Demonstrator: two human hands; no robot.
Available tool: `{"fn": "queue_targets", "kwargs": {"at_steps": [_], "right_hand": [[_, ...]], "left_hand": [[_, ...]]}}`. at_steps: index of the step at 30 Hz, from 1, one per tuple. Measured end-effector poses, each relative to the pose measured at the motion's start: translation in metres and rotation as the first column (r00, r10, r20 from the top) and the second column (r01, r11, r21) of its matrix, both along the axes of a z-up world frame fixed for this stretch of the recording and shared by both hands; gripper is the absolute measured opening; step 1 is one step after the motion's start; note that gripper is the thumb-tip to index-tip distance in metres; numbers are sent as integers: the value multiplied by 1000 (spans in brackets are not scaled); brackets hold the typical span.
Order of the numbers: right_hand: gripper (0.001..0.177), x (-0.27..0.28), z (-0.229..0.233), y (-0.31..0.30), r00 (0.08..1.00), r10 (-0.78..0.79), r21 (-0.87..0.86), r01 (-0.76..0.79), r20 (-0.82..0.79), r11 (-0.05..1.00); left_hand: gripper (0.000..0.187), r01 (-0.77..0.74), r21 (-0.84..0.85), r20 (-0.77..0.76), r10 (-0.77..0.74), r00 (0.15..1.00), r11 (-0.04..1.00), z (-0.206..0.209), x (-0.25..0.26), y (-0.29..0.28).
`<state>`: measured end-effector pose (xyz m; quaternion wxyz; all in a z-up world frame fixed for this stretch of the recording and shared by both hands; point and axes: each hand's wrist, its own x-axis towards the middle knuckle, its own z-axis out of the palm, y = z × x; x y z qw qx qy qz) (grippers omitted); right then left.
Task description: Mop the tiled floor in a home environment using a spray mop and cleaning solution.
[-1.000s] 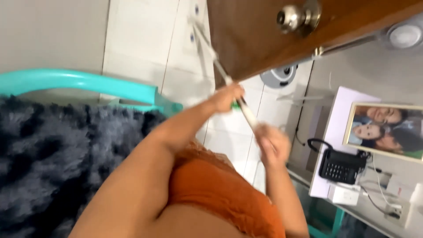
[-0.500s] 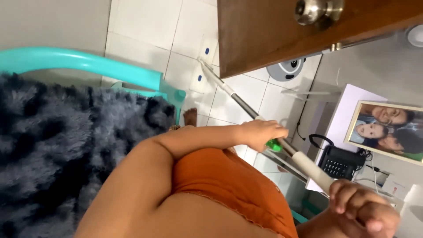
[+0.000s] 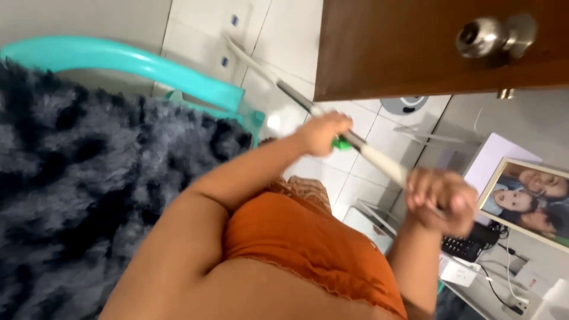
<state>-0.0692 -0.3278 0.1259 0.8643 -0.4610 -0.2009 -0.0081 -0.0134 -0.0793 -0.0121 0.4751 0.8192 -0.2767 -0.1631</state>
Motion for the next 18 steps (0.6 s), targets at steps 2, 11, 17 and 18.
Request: {"fn": "queue_targets", "kwargs": {"at_steps": [2,11,17,18], "right_hand": [[37,26,-24,20,999,10,64,-13,49,998],[45,26,-67,112,989,-106,-54,101,-100,993],[31,2,-14,38,993,44,-91,-34,112,995],[31,-9,-11,-6,995,42,-93,-33,93,995]], "left_hand": [[31,-81,86,-32,84,996,993,-7,13,22],[36,-175,190,-6,179,984,966,-44,21,106],[25,-22,-145,144,43,989,989,-58,2,35],[25,-23,-147,124,41,991,989,-39,-7,16]]}}
